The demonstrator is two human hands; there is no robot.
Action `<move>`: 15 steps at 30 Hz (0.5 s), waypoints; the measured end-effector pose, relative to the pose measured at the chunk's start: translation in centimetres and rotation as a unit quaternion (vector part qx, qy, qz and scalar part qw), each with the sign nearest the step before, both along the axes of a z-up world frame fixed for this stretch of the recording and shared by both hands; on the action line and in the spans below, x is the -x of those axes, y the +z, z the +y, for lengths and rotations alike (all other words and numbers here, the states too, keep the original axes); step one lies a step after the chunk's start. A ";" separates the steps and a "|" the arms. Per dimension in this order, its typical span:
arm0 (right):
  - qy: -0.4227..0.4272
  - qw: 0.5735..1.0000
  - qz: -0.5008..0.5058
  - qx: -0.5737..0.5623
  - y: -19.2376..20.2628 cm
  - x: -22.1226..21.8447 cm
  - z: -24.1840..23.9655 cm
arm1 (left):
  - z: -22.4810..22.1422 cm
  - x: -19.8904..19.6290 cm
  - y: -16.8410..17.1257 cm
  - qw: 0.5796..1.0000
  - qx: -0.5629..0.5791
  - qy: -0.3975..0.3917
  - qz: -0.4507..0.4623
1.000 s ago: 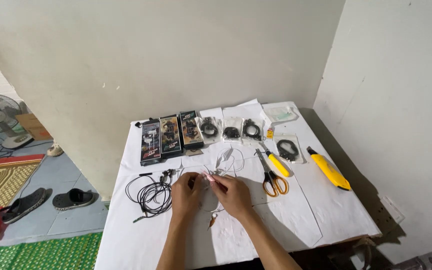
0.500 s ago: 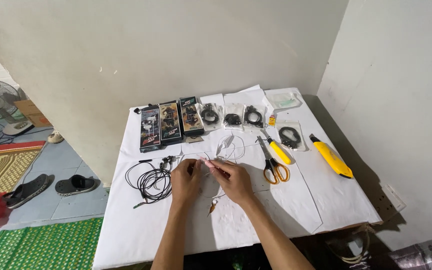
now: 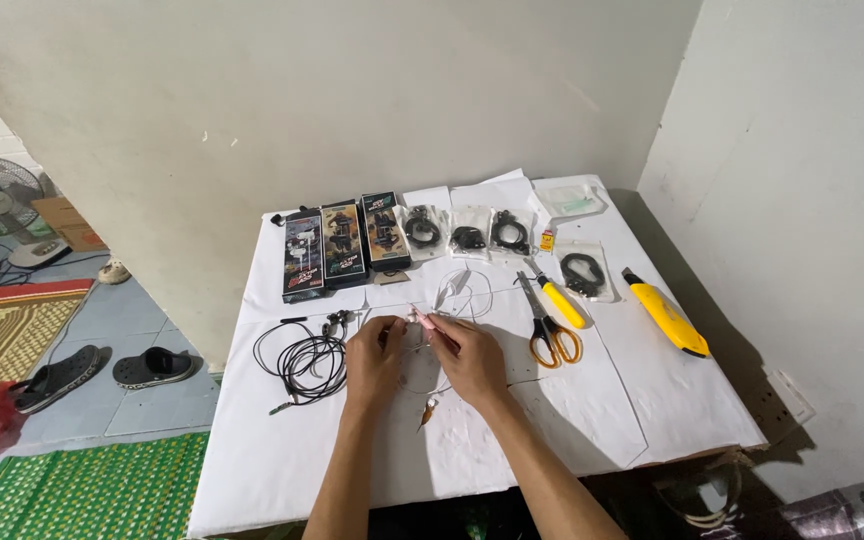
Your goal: The person unwinds and coils a white earphone cable by hand at a table, at one point picking up scissors to trim or cut the cable, and works the cable with a pink clip-like holder. Packaged earphone products and other cables lie on the table around the work area.
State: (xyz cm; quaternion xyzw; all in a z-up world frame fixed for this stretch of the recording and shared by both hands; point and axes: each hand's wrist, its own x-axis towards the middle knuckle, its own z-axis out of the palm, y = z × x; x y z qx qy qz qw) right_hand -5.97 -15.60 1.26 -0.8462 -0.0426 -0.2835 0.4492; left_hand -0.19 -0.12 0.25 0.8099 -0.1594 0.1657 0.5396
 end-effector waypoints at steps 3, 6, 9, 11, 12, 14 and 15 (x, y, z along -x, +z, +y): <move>0.027 0.998 0.003 -0.059 -0.5 -0.5 -0.3 | 0.1 0.2 0.3 1.000 0.011 -0.005 0.007; 0.031 0.997 -0.010 -0.068 -0.6 -0.5 -0.3 | 0.1 0.2 0.1 1.000 0.005 -0.004 0.003; 0.037 0.995 -0.019 -0.096 -0.9 -0.6 -0.3 | 0.1 0.2 0.2 1.000 0.002 -0.009 0.004; 0.043 0.994 -0.017 -0.101 -1.5 -1.0 -0.6 | 0.2 -0.1 -0.1 1.000 0.001 -0.009 0.003; 0.050 0.993 -0.015 -0.106 -1.9 -1.2 -0.8 | 0.2 -0.2 -0.3 1.000 0.001 -0.009 0.001; 0.056 0.994 -0.001 -0.089 -0.2 0.0 -0.2 | 0.3 -0.3 -0.3 1.000 0.000 -0.012 0.002; 0.062 0.995 0.012 -0.072 0.6 0.6 0.0 | 0.3 -0.3 -0.2 1.000 0.000 -0.014 0.001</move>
